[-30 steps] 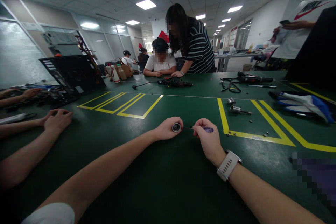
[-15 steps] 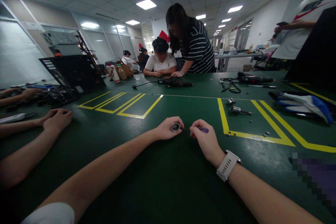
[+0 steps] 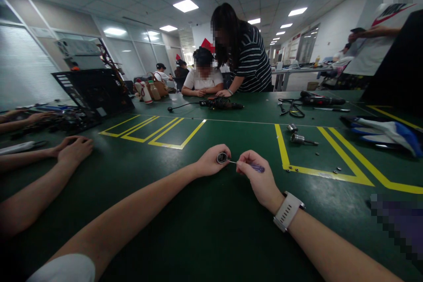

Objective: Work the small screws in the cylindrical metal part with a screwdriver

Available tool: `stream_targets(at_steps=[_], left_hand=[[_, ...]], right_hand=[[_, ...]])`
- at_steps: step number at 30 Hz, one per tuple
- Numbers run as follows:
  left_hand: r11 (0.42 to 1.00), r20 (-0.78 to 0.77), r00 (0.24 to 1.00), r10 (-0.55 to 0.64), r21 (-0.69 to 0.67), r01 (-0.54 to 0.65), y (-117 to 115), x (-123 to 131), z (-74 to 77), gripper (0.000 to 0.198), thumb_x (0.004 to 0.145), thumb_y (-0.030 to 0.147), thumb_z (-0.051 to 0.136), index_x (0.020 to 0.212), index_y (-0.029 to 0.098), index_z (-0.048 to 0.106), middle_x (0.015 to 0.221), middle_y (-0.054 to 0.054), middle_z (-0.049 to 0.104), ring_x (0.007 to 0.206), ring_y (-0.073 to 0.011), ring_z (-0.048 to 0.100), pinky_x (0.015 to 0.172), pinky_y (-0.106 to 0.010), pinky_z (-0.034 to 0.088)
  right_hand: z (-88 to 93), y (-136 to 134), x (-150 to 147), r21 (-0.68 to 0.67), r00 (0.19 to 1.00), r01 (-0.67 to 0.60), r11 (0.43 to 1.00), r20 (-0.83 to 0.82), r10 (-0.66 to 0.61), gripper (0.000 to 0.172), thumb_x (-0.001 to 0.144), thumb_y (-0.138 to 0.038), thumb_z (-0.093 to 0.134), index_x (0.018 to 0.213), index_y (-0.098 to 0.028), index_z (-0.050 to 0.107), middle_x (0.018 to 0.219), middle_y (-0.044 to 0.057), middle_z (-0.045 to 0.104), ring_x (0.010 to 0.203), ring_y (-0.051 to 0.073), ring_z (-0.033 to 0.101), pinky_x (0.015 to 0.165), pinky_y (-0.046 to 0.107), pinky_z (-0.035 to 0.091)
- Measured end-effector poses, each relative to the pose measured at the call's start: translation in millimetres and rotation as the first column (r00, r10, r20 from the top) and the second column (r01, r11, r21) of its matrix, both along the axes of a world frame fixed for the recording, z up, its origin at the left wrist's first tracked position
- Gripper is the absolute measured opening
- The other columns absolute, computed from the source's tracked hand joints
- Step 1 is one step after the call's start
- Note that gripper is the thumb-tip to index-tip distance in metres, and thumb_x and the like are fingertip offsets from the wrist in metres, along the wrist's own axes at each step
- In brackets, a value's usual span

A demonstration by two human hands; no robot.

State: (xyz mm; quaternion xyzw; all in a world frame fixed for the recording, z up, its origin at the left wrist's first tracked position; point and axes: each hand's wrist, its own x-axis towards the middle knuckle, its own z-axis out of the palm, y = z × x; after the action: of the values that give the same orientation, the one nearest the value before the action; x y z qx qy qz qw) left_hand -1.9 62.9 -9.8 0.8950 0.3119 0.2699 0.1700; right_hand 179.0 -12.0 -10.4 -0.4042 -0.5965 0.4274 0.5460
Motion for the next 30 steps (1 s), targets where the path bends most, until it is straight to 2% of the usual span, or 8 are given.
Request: stream_targets(at_steps=[5, 8, 17, 23, 30], left_hand=[[0.99, -0.084, 0.996, 0.031, 0.137, -0.02, -1.6, 0.9, 3.2, 0.008, 0.073, 0.011, 0.051, 0.078, 0.016, 0.049, 0.08, -0.002, 0.054, 0.076, -0.0148, 0.05, 0.071, -0.028, 0.04], [0.985, -0.139, 0.99, 0.03, 0.174, -0.005, -2.7, 1.0, 4.5, 0.009, 0.072, 0.01, 0.049, 0.079, 0.016, 0.049, 0.081, -0.003, 0.054, 0.077, -0.0158, 0.05, 0.072, -0.029, 0.039], [0.989, -0.146, 0.988, 0.045, 0.144, -0.024, -3.1, 1.0, 5.8, 0.012, 0.071, 0.008, 0.047, 0.079, 0.017, 0.05, 0.082, -0.004, 0.054, 0.079, -0.0169, 0.05, 0.073, -0.03, 0.039], [0.986, -0.147, 0.987, 0.061, 0.162, -0.037, -2.2, 1.2, 4.1, 0.013, 0.07, 0.007, 0.048, 0.078, 0.017, 0.049, 0.081, -0.003, 0.054, 0.077, -0.0166, 0.049, 0.071, -0.029, 0.038], [0.988, -0.147, 0.986, 0.079, 0.142, -0.058, -2.2, 1.0, 3.7, 0.016, 0.069, 0.005, 0.048, 0.079, 0.017, 0.049, 0.081, -0.002, 0.053, 0.078, -0.0157, 0.05, 0.073, -0.029, 0.039]], right_hand=[[7.5, -4.3, -3.6, 0.012, 0.976, 0.002, 1.0, 0.218, -0.005, 0.013, 0.08, -0.032, 0.056, 0.077, -0.02, 0.058, 0.075, 0.001, 0.058, 0.073, 0.018, 0.055, 0.066, 0.032, 0.041], [9.8, -5.1, -5.1, 0.029, 0.96, 0.013, 1.0, 0.281, -0.02, 0.012, 0.079, -0.032, 0.055, 0.076, -0.021, 0.058, 0.074, 0.0, 0.058, 0.073, 0.018, 0.054, 0.065, 0.032, 0.041], [12.3, -6.8, -1.9, -0.014, 0.971, 0.033, 0.999, 0.237, -0.028, 0.014, 0.079, -0.032, 0.054, 0.072, -0.02, 0.057, 0.072, 0.001, 0.058, 0.072, 0.019, 0.055, 0.067, 0.034, 0.041], [10.6, -5.6, -1.9, 0.009, 0.972, 0.084, 0.996, 0.221, -0.084, 0.013, 0.076, -0.029, 0.054, 0.067, -0.02, 0.055, 0.066, 0.0, 0.056, 0.066, 0.018, 0.053, 0.063, 0.033, 0.04], [5.3, -0.7, -0.6, -0.039, 0.967, 0.151, 0.988, 0.212, -0.14, 0.011, 0.073, -0.025, 0.055, 0.063, -0.02, 0.054, 0.059, -0.002, 0.053, 0.059, 0.016, 0.05, 0.057, 0.031, 0.038]])
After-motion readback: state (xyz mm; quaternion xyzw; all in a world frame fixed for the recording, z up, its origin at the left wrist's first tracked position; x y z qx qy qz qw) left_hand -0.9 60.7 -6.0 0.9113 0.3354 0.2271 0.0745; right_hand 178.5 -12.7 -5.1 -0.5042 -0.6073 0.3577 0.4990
